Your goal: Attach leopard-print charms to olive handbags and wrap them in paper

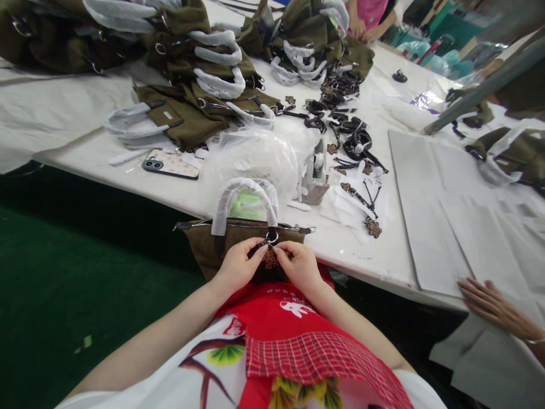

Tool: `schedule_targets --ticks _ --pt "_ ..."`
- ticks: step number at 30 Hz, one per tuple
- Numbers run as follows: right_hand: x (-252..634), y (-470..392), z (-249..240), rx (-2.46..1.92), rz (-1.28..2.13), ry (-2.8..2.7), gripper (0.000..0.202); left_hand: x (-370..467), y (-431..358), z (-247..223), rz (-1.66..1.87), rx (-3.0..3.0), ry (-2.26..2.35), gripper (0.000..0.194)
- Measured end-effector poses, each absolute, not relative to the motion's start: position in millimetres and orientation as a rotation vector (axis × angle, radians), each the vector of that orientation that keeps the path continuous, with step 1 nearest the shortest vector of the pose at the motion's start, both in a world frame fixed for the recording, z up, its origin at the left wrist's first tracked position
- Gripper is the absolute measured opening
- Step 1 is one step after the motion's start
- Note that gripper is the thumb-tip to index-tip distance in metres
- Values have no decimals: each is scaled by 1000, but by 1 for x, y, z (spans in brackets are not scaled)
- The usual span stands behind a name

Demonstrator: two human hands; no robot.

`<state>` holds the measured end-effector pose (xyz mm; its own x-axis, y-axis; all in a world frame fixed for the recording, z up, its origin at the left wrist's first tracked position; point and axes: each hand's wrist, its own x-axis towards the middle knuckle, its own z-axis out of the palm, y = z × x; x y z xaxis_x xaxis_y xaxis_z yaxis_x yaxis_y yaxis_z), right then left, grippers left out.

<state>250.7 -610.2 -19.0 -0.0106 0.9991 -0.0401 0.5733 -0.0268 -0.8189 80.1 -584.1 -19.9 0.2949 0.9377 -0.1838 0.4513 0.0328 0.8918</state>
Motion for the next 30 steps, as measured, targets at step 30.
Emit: schedule_targets --ticks 30 --pt "252 -595 -16 -1740 900 -1683 21 92 -582 -27 798 1167 1325 35"
